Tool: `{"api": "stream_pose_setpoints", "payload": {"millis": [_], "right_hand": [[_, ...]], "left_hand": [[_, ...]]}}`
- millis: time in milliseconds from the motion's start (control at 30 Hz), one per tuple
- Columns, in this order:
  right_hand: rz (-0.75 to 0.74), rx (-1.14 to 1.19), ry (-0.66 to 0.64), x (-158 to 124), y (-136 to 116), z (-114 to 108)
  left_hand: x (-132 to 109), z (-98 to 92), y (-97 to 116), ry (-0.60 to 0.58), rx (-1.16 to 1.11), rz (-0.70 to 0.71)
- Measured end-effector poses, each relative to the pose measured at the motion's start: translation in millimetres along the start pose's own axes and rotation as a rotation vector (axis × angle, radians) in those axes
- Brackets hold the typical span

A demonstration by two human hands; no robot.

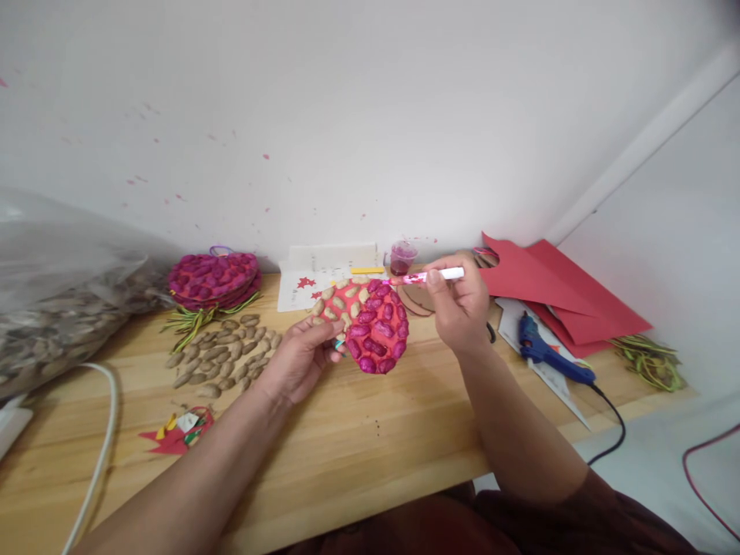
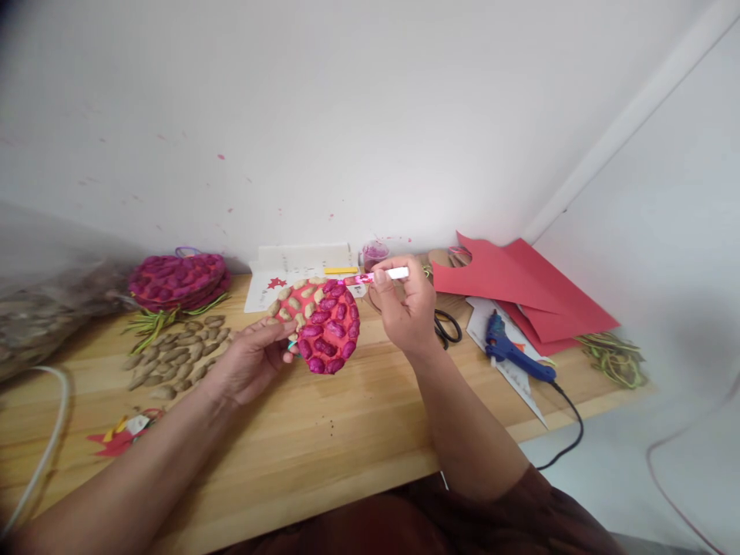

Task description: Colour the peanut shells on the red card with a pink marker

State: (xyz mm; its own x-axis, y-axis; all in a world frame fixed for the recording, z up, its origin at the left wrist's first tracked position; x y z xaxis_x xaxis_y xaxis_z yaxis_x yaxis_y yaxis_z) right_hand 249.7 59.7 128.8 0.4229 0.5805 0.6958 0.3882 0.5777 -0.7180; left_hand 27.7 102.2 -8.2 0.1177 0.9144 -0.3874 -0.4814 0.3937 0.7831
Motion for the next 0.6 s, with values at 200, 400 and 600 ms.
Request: {"api": "stream_pose_setpoints", "payload": {"millis": [200,400,600], "right_hand": [[-0.002,0.009,-0.026,-0.1,-1.4,1.4],[-0.016,-0.005,-0.004,0.7,-2.8,-0.3],[-0.023,-0.010,0.023,2.4,-4.0,-1.9]], "left_hand": [[-0.6,-0.4,-0.5,0.008,0.054,0.015],[-2.4,0.6,-1.0,0.001,0.066,-0.004],[-4.1,2.7,1.0,0.003,0.069,0.006]]}}
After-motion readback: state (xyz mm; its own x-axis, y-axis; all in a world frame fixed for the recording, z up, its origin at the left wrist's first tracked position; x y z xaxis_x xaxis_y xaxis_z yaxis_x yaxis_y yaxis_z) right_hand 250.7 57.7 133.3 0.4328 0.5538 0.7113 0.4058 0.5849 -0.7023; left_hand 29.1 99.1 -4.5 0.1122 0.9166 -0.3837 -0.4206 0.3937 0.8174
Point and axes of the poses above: each hand's wrist, its own x-axis towards the middle knuckle, its own z-axis out of the palm, y = z × x, the point moved 10 cm from there along x, towards the middle knuckle, and after that the axes turned 11 degrees about y, right-handed, at the moved point
